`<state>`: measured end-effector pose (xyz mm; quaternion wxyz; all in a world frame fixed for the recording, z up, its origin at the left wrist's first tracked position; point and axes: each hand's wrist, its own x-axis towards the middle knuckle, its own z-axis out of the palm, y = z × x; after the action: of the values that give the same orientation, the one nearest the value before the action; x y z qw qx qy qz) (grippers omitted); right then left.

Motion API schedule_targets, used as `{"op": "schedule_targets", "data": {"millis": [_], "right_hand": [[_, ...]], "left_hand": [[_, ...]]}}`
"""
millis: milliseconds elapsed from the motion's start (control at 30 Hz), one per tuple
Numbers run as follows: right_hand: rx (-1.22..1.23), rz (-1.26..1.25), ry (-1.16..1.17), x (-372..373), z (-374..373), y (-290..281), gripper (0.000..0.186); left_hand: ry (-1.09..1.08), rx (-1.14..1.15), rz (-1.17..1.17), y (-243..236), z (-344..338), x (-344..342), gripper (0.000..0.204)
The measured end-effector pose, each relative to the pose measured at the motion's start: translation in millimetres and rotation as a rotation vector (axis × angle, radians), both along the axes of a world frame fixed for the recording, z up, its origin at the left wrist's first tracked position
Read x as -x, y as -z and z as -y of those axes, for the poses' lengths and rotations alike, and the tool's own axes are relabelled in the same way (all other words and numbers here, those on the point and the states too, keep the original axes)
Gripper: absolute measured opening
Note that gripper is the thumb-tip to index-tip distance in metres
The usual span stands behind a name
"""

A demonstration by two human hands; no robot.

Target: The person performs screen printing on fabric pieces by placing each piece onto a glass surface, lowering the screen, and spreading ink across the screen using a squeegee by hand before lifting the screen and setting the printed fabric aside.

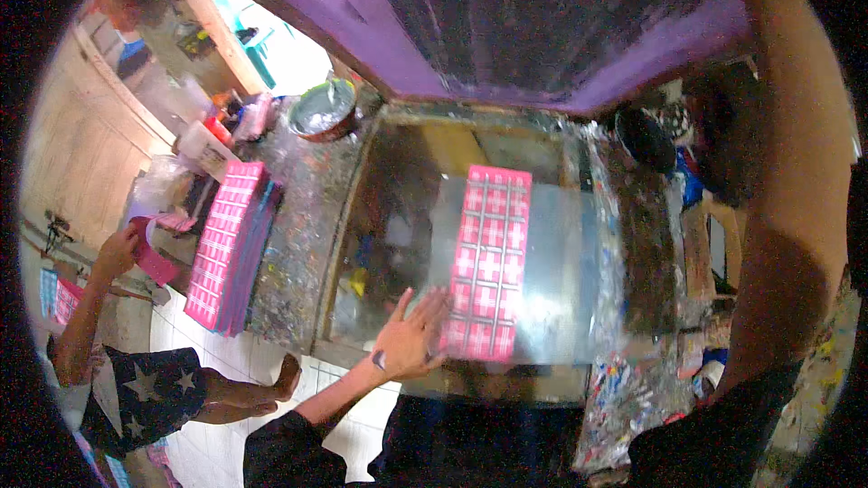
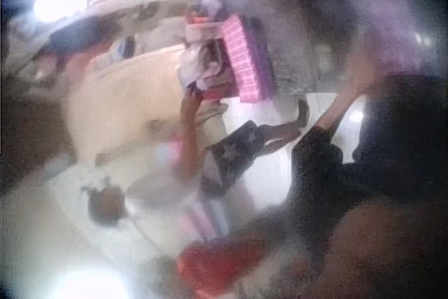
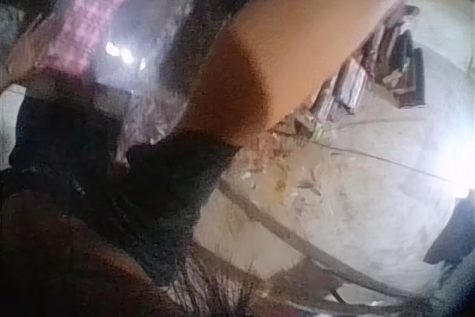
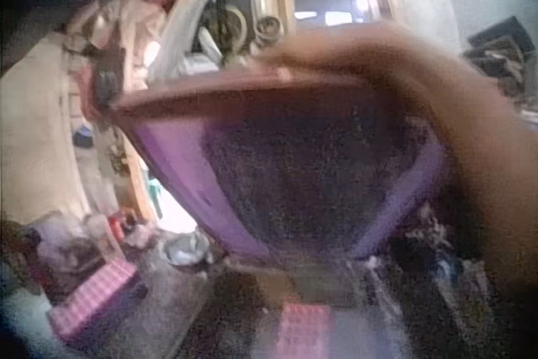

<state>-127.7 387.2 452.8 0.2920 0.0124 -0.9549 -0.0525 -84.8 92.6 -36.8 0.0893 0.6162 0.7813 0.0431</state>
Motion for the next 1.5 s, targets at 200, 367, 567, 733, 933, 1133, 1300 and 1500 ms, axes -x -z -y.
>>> {"op": "schedule_targets", "data": {"millis": [200,367,567,733,933,1133,1300,1500], "right_hand": [[0.008,-0.015,0.153,-22,-15,10,0.067],[0.112,0.008,0.385,-54,32,29,0.073],[0.073,-0.014,0.233,-142,123,115,0.054],[0.185,0.250,0.134,-213,176,250,0.046],[0.430,0.680,-0.023,-198,146,340,0.042],[0.108,0.442,0.134,-164,114,415,0.035],[0.073,0.253,0.277,-30,-12,422,0.039],[0.203,0.515,0.033,-34,-28,427,0.041]], "left_hand": [[-0.387,-0.492,0.052,-9,-46,-73,0.069],[-0.041,-0.775,0.912,-85,-103,-73,0.050],[-0.241,-1.475,1.493,-200,-10,-68,0.052],[-0.702,-1.105,1.753,-109,72,-91,0.053],[-1.051,-1.192,1.779,40,110,-106,0.048],[-1.157,-1.145,1.753,-2,87,-138,0.042],[-1.205,-1.095,1.737,-6,96,-121,0.040],[-1.290,-1.008,1.784,2,98,-112,0.038]]}}
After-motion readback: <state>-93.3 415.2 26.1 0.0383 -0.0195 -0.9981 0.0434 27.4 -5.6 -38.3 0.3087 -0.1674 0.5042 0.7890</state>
